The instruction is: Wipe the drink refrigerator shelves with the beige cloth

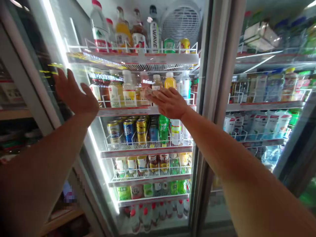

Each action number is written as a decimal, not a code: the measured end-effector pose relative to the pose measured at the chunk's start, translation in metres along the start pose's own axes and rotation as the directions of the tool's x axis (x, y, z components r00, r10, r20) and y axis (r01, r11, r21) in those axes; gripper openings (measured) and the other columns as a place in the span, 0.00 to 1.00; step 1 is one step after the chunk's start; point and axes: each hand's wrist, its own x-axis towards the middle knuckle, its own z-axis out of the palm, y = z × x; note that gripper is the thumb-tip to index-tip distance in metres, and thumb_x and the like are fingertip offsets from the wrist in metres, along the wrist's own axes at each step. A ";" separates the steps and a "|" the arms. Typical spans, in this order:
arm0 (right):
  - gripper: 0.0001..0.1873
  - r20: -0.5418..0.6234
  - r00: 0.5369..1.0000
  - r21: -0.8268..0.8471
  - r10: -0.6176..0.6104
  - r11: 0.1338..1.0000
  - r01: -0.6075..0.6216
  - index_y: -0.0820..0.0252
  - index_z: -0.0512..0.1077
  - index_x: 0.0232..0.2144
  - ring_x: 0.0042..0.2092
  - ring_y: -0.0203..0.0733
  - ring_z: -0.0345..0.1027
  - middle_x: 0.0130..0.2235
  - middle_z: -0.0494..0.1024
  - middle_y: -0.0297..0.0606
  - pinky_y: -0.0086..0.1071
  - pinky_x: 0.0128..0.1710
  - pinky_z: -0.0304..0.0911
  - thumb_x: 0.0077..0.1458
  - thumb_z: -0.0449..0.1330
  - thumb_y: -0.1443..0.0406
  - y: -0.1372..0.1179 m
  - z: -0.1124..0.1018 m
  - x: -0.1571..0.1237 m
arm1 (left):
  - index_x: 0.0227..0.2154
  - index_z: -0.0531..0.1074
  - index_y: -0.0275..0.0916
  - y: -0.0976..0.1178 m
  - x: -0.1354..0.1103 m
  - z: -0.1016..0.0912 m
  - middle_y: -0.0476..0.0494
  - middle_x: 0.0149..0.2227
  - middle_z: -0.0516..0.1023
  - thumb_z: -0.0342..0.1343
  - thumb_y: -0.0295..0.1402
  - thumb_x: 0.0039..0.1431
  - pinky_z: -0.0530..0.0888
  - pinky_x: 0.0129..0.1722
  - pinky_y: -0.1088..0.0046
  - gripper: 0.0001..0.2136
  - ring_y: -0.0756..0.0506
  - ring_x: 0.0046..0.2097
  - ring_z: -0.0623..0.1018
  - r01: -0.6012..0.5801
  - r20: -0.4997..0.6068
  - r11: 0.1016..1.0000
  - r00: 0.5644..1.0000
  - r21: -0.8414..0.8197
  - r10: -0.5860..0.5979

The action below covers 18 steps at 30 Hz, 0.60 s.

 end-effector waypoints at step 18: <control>0.29 -0.223 0.862 0.047 0.455 0.888 -0.456 0.49 0.65 0.67 0.61 0.55 0.66 0.60 0.73 0.45 0.54 0.61 0.61 0.65 0.48 0.65 -0.030 0.016 -0.076 | 0.71 0.55 0.31 -0.008 0.003 0.006 0.41 0.74 0.48 0.50 0.30 0.72 0.39 0.72 0.53 0.27 0.44 0.75 0.43 -0.008 -0.028 1.000 1.000 -0.015 0.007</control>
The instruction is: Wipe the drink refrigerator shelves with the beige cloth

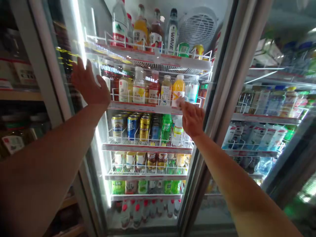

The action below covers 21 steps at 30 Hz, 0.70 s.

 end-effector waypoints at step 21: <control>0.32 -0.132 0.989 0.029 0.068 0.998 -0.064 0.58 0.60 0.69 0.64 0.57 0.59 0.62 0.67 0.49 0.57 0.65 0.57 0.63 0.47 0.69 -0.060 0.031 0.127 | 0.54 0.72 0.25 0.004 -0.004 -0.005 0.46 0.73 0.40 0.31 0.44 0.76 0.43 0.69 0.48 0.30 0.43 0.72 0.29 -0.069 0.020 0.996 0.997 0.056 0.068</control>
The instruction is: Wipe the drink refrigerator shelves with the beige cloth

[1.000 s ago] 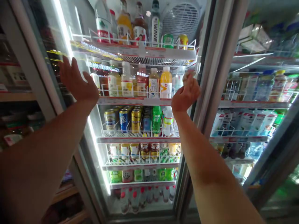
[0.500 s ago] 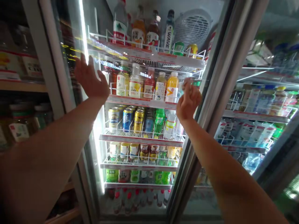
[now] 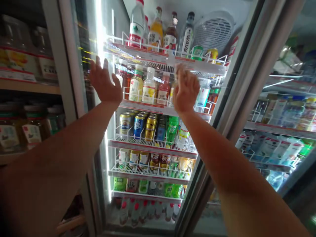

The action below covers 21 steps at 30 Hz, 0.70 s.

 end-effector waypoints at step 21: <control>0.26 0.233 0.468 0.458 -0.853 0.520 0.721 0.50 0.60 0.68 0.60 0.48 0.63 0.59 0.72 0.37 0.50 0.63 0.60 0.69 0.47 0.63 -0.054 0.019 -0.015 | 0.69 0.57 0.30 -0.002 0.002 0.006 0.43 0.73 0.52 0.47 0.32 0.72 0.47 0.74 0.54 0.26 0.45 0.75 0.46 0.068 -0.032 0.995 0.997 0.069 -0.066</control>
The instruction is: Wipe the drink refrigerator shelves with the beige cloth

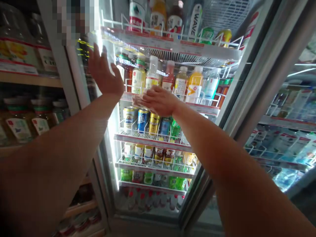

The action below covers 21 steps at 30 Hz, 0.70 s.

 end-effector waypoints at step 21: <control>0.28 -0.330 0.677 0.104 0.658 0.738 -0.666 0.57 0.63 0.67 0.68 0.56 0.56 0.66 0.65 0.43 0.59 0.70 0.48 0.67 0.46 0.63 -0.005 0.000 0.010 | 0.72 0.54 0.36 -0.059 -0.080 -0.038 0.40 0.74 0.49 0.40 0.48 0.71 0.41 0.74 0.53 0.32 0.38 0.75 0.43 -0.235 0.211 0.970 0.947 -0.058 0.242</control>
